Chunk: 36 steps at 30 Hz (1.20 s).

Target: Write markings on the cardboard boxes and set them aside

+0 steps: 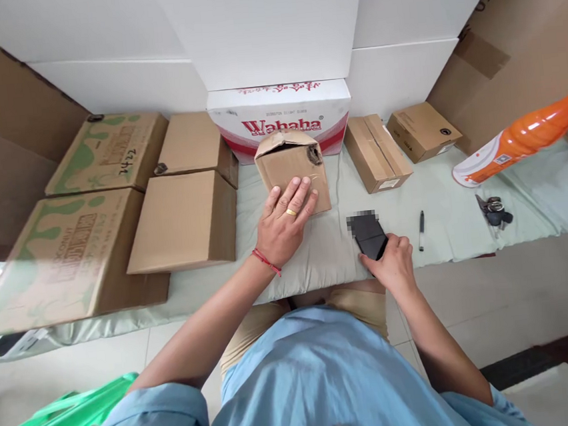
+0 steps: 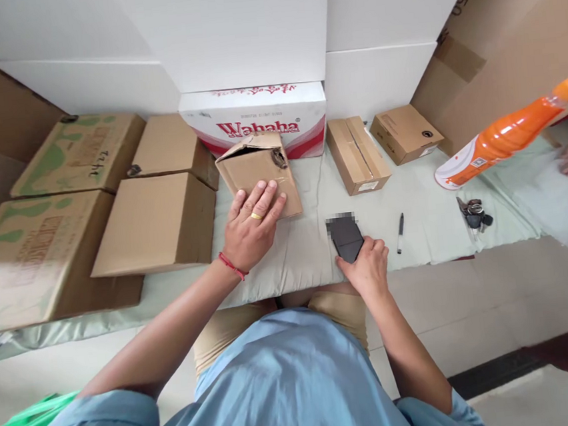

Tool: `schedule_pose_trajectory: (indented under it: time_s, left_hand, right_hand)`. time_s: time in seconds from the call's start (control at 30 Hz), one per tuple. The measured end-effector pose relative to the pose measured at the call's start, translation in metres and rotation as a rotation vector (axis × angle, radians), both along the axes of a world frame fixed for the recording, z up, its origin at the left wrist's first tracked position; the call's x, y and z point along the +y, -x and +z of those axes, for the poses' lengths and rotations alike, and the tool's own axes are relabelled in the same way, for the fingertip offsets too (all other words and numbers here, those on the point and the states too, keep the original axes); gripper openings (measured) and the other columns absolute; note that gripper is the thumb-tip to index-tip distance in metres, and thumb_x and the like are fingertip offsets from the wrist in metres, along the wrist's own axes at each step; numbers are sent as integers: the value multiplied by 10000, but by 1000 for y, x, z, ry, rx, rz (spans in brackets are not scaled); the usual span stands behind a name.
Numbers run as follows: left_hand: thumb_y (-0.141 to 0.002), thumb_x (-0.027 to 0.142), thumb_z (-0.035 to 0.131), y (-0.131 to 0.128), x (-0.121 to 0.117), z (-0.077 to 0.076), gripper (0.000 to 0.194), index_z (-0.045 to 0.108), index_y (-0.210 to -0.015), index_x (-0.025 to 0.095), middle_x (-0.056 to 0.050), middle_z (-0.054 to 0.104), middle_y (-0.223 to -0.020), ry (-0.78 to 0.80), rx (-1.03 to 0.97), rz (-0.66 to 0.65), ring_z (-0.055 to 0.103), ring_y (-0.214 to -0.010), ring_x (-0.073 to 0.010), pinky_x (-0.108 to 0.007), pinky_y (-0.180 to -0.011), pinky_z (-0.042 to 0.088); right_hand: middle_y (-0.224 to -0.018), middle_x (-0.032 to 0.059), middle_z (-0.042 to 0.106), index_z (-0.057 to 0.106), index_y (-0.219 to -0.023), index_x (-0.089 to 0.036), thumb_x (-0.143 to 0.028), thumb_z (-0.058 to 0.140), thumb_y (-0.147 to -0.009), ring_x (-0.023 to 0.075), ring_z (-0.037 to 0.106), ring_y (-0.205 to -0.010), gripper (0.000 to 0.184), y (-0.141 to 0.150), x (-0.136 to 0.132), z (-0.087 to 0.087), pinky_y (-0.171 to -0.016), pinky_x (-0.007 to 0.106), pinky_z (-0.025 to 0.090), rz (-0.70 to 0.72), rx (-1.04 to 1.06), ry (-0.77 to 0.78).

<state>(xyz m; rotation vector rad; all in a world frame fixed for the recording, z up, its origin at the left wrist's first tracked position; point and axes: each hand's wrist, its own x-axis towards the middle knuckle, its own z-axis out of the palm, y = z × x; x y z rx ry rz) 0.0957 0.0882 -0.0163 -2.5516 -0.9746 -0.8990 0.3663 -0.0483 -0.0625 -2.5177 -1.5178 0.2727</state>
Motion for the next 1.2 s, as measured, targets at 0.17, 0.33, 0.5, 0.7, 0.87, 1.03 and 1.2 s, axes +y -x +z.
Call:
schedule_pose_trajectory:
  time_s: [0.17,0.33,0.5,0.7,0.87,1.03,1.2]
  left_hand:
    - [-1088,35,474,-2,-1,0,613,473,-1670,226,-138,485,-1734,56,0,-9,328,-1692,-231,-502,-1427,235]
    - [-1085,34,472,-2,-1,1,592,508,-1648,214,-139,510,-1718,15,7,3,352,-1683,-240,-498,-1422,254]
    - [-1090,52,485,-4,-1,1,566,533,-1628,221,-130,527,-1710,-19,11,15,369,-1678,-235,-485,-1423,253]
    - [-1094,120,515,-3,0,-4,526,576,-1601,244,-110,563,-1696,34,-22,-1,408,-1668,-240,-472,-1446,193]
    - [-1096,178,524,1,1,-7,438,673,-1503,241,-96,672,-1593,22,-8,20,510,-1609,-243,-467,-1448,219]
    - [-1090,150,525,-1,0,-9,399,710,-1435,225,-99,671,-1594,-22,-18,34,496,-1618,-245,-478,-1447,218]
    - [-1011,74,599,4,-7,-14,602,627,-1545,350,-97,513,-1734,61,-132,130,286,-1717,-319,-698,-1416,92]
  right_hand:
    - [-1280,186,565,548,-1371,-117,-572,814,-800,341,696,-1007,777,-3,-2,2,-880,489,595,-20,118,9]
    - [-1306,176,564,508,-1343,-191,-585,786,-792,372,639,-1213,731,12,9,24,-985,544,595,29,177,-416]
    - [-1299,159,562,458,-1413,-221,-573,799,-861,346,605,-1232,739,57,34,78,-1069,587,577,227,144,-856]
    - [-1350,185,509,365,-1491,-223,-587,715,-950,356,585,-1291,740,104,57,111,-1033,604,619,291,198,-936]
    - [-1355,183,512,358,-1497,-230,-619,698,-952,360,599,-1300,751,113,57,111,-970,580,658,297,227,-919]
    - [-1343,179,520,384,-1480,-215,-590,722,-946,349,604,-1279,735,110,56,109,-975,560,656,307,238,-943]
    - [-1362,189,523,387,-1479,-228,-601,738,-917,370,593,-1303,760,93,52,94,-991,575,639,289,222,-906]
